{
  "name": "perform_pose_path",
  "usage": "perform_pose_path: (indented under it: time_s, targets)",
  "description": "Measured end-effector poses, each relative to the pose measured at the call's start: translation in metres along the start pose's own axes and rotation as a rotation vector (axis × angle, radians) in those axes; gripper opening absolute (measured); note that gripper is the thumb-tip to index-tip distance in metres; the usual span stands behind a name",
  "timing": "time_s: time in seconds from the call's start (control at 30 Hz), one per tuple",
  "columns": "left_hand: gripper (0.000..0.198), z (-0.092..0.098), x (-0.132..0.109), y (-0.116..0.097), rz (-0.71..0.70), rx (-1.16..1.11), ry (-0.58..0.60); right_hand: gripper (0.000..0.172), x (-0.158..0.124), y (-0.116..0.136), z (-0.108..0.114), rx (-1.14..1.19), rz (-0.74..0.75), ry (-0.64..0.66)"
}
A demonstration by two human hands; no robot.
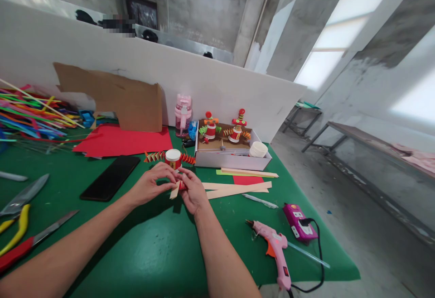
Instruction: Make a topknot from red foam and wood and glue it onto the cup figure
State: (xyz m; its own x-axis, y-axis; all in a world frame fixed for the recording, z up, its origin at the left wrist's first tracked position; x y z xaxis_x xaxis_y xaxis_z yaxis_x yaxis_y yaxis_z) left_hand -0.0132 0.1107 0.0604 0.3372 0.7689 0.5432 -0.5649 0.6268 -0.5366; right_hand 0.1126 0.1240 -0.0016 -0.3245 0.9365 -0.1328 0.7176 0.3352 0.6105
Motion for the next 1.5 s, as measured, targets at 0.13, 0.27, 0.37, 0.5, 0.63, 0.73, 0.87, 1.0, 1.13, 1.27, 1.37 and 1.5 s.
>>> perform_pose_path:
  time_s: [0.13,0.27,0.37,0.5,0.63,0.73,0.87,1.0,1.13,1.27,1.37,1.5]
  targets:
    - [0.024,-0.004,0.0,-0.002,-0.013,0.052,0.03,0.035,-0.002,-0.002,-0.005,-0.034,-0.004,0.009]
    - [0.018,-0.008,-0.003,0.002,-0.002,0.115,0.02,0.038,-0.003,-0.004,-0.009,-0.02,-0.054,0.004]
    - [0.017,-0.012,-0.005,0.006,-0.007,0.19,0.033,0.05,-0.004,-0.008,-0.011,0.006,-0.108,0.012]
    - [0.021,-0.016,-0.006,0.01,-0.018,0.241,0.067,0.064,-0.006,-0.008,-0.014,-0.04,-0.093,0.027]
    - [0.027,-0.018,-0.007,0.01,-0.03,0.237,0.096,0.073,-0.009,-0.005,-0.016,-0.107,-0.047,0.0]
    - [0.024,-0.019,-0.007,0.008,-0.011,0.25,0.096,0.078,-0.01,-0.004,-0.016,-0.088,-0.03,-0.062]
    - [0.021,-0.023,-0.007,0.012,0.059,0.194,0.096,0.078,-0.009,0.0,-0.014,-0.104,0.052,-0.101]
    - [0.022,-0.024,-0.005,0.018,0.116,0.017,0.127,0.072,-0.006,0.0,-0.013,-0.183,0.052,-0.035]
    - [0.026,-0.011,-0.002,0.027,0.258,-0.068,0.089,0.055,-0.007,0.014,-0.012,-0.448,0.128,-0.005]
    - [0.03,-0.006,-0.001,0.027,0.377,-0.127,0.174,0.034,-0.01,0.024,-0.019,-0.692,0.221,0.065]
    - [0.031,-0.006,0.0,0.024,0.394,-0.162,0.192,0.023,-0.011,0.026,-0.021,-0.738,0.251,0.053]
    - [0.03,-0.009,0.0,0.025,0.452,-0.289,0.13,0.022,-0.008,0.024,-0.012,-0.601,0.237,-0.046]
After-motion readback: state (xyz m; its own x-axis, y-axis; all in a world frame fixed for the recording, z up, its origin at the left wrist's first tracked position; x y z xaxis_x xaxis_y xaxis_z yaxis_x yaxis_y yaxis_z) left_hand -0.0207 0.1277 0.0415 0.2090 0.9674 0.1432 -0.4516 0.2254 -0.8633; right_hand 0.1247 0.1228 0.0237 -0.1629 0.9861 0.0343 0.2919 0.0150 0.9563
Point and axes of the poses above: each hand's wrist, its own x-axis towards the middle knuckle, its own z-axis out of the back of the hand, y = z × x, the point moved 6 cm from there along x, towards the middle knuckle, and after that the axes turned 14 degrees about x, right-handed, at the moved point
